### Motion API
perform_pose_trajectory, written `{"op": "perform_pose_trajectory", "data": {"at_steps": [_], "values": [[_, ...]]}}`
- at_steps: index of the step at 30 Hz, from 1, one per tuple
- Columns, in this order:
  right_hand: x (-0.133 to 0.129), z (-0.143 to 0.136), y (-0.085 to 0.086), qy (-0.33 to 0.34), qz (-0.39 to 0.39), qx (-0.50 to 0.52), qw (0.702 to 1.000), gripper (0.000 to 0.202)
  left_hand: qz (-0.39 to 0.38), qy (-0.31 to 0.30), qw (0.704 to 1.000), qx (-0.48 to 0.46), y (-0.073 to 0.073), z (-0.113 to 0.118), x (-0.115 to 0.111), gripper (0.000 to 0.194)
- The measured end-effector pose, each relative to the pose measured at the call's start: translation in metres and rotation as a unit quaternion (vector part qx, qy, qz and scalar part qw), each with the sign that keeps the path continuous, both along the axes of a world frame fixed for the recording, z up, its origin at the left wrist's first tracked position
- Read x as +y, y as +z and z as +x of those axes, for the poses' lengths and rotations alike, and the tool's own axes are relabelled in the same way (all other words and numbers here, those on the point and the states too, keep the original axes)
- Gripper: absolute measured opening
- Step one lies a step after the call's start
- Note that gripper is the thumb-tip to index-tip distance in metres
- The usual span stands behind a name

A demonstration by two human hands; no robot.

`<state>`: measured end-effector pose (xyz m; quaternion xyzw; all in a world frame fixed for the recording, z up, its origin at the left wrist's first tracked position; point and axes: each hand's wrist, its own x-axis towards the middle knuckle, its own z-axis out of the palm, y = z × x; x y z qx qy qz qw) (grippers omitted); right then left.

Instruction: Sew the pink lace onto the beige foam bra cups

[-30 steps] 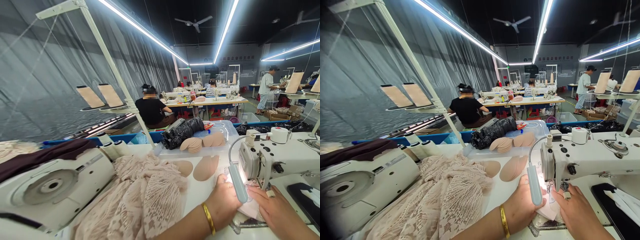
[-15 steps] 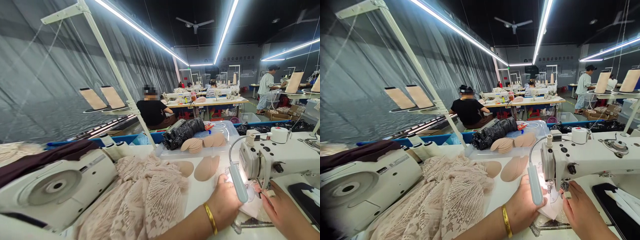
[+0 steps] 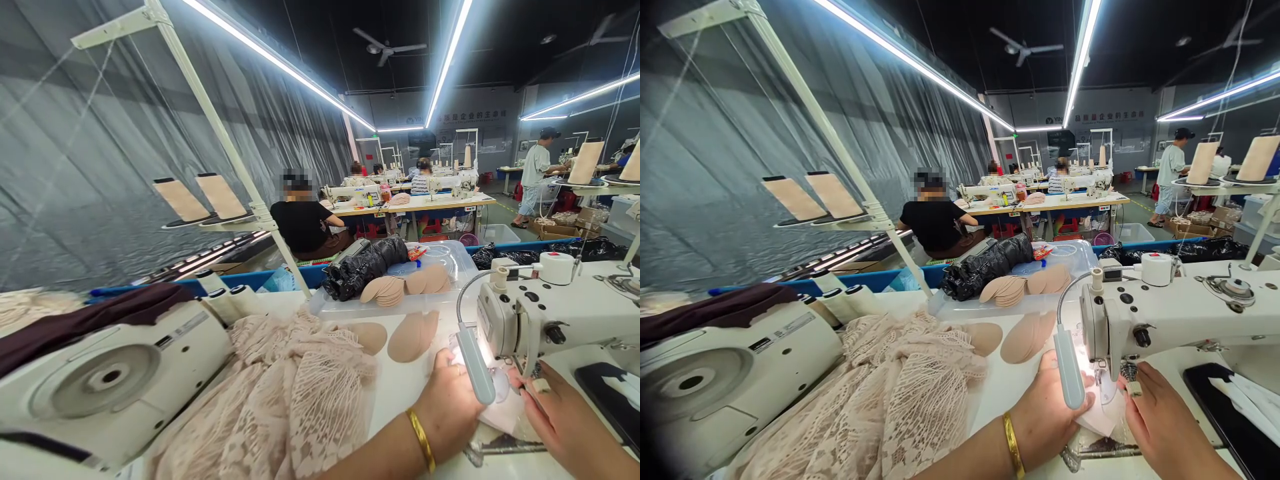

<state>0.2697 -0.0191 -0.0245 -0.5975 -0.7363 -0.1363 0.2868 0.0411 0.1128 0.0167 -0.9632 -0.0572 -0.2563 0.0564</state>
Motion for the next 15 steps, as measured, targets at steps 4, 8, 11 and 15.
{"op": "perform_pose_trajectory", "data": {"at_steps": [4, 8, 11, 15], "values": [[-0.008, 0.003, 0.008, 0.057, -0.069, -0.029, 0.996, 0.036, -0.004, -0.001, 0.999, -0.034, -0.003, 0.002, -0.008, 0.01], [-0.012, -0.006, 0.03, 0.127, -0.195, -0.049, 0.971, 0.029, 0.022, -0.04, 0.997, -0.059, -0.025, 0.002, -0.024, 0.019], [-0.012, -0.013, 0.04, 0.126, -0.241, -0.071, 0.96, 0.029, 0.035, -0.044, 0.997, -0.046, -0.037, 0.002, -0.029, 0.019], [-0.01, -0.011, 0.036, 0.122, -0.228, -0.041, 0.965, 0.033, 0.018, -0.036, 0.999, -0.02, -0.031, 0.003, -0.024, 0.022]]}}
